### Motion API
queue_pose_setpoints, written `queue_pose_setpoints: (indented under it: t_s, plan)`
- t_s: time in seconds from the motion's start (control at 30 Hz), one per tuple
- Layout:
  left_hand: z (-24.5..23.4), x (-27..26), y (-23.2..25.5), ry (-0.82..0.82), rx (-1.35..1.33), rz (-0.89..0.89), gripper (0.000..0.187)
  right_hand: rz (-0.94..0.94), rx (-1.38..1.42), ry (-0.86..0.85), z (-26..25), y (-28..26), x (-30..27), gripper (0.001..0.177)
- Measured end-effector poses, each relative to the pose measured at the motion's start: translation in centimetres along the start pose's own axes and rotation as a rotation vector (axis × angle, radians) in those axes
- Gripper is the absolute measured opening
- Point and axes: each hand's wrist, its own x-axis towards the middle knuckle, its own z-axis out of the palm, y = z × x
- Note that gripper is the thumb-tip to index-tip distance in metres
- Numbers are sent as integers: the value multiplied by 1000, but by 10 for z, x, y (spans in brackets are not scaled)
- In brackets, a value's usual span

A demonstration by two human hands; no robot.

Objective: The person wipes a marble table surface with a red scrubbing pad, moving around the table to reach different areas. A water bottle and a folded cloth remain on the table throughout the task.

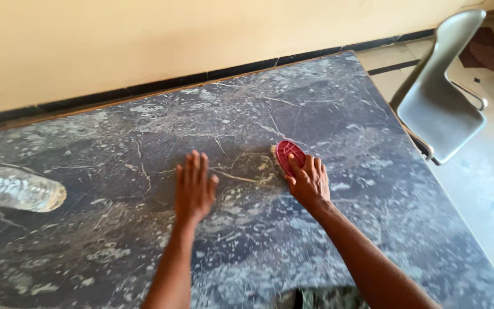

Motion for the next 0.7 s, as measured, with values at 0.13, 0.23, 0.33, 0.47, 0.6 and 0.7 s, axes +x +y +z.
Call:
queue_pose_setpoints:
  t_s: [0.13,0.23,0.33,0.47,0.6,0.7]
  plan:
    - [-8,-69,48,-10,-56,115,69,28,-23,5,-11,25,-47,65]
    - [-5,-119,68,80,-35,152,67,96,-68,0,-25,52,-87,63]
    - [2,-159,80,190,-44,196,65,236,-135,-119,-46,84,-130,56]
    - [1,-216,88,269,-70,244,63,472,-197,-201,-77,122,-194,56]
    - [-10,-272,70,134,-169,280,62,648,-303,-218,-107,155,-267,50]
    - [-18,-308,52,96,-179,239,61,719,-321,-191,-126,167,-320,57]
